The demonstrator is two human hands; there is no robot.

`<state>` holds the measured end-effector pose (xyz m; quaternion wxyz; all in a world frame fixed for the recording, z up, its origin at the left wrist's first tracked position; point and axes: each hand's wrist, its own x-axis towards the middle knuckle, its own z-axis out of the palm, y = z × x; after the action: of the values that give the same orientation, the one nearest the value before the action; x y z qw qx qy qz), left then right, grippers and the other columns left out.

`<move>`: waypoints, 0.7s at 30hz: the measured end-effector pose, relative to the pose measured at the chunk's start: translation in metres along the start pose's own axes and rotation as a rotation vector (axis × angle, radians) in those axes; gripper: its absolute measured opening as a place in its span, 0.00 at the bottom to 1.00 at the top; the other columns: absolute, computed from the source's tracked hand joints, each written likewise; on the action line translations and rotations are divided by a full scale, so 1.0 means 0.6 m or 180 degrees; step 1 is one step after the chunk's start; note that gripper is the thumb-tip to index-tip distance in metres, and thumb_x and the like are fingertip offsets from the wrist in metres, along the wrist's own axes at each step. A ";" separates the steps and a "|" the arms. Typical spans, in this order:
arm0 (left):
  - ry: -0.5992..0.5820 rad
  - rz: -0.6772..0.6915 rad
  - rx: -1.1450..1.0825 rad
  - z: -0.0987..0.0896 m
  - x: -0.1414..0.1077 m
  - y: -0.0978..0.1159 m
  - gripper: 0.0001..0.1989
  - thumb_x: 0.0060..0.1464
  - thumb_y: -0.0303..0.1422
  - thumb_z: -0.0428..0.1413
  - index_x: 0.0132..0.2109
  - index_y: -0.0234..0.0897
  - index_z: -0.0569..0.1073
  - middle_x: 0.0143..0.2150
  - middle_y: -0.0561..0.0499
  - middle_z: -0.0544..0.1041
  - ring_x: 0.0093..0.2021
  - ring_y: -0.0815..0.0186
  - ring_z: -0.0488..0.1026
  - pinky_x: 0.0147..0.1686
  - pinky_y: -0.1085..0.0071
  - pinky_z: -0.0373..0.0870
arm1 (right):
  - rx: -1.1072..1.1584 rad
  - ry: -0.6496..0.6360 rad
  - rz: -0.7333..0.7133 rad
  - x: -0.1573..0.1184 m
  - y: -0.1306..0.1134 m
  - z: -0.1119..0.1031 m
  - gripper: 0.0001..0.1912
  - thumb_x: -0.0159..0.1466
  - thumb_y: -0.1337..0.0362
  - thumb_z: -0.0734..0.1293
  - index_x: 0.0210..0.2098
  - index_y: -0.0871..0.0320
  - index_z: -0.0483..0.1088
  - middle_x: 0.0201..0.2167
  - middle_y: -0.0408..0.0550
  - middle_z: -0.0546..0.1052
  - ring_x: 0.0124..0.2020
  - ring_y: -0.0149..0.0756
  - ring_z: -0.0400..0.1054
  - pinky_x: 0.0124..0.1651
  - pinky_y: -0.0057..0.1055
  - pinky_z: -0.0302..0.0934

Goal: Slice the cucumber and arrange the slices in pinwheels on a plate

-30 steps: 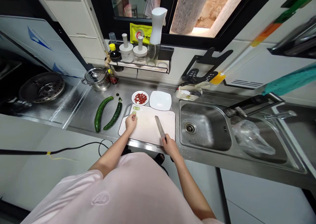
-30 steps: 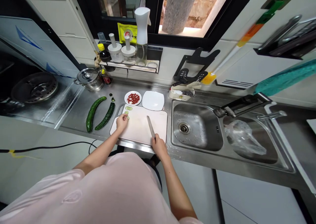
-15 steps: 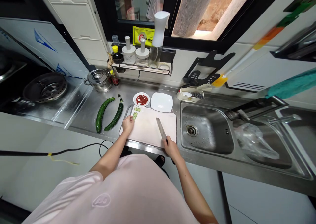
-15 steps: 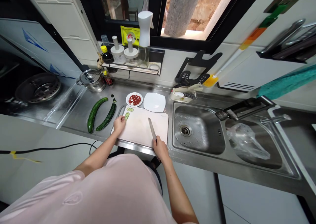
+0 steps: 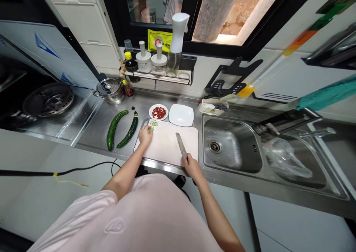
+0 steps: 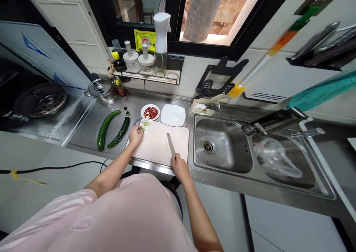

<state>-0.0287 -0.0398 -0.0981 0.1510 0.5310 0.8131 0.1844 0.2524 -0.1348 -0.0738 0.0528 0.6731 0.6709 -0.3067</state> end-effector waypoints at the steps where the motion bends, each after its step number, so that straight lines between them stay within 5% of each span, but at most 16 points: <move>1: -0.0022 0.0056 0.0033 0.001 0.008 0.005 0.15 0.56 0.34 0.49 0.50 0.44 0.71 0.48 0.47 0.72 0.48 0.60 0.67 0.46 0.68 0.63 | -0.0015 -0.0007 -0.0014 0.000 0.000 0.001 0.13 0.70 0.59 0.51 0.47 0.57 0.60 0.35 0.50 0.75 0.36 0.36 0.68 0.32 0.26 0.46; 11: -0.0247 0.0510 0.0604 0.019 0.061 0.042 0.17 0.55 0.32 0.49 0.51 0.42 0.72 0.48 0.41 0.70 0.51 0.53 0.64 0.49 0.59 0.60 | -0.0205 0.0027 0.0061 0.002 -0.006 0.004 0.12 0.70 0.60 0.50 0.47 0.57 0.59 0.36 0.50 0.76 0.37 0.38 0.70 0.31 0.28 0.46; 21: -0.0347 0.0401 0.0400 0.025 0.082 0.043 0.11 0.54 0.29 0.52 0.44 0.39 0.72 0.46 0.44 0.72 0.49 0.59 0.66 0.44 0.68 0.62 | -0.0117 0.0036 0.0008 0.003 -0.001 0.010 0.12 0.70 0.60 0.50 0.48 0.57 0.58 0.36 0.52 0.75 0.37 0.38 0.69 0.32 0.28 0.47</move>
<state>-0.0205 0.0171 -0.1017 0.1495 0.5988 0.7787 0.1130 0.2494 -0.1361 -0.0792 0.0617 0.6746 0.6759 -0.2904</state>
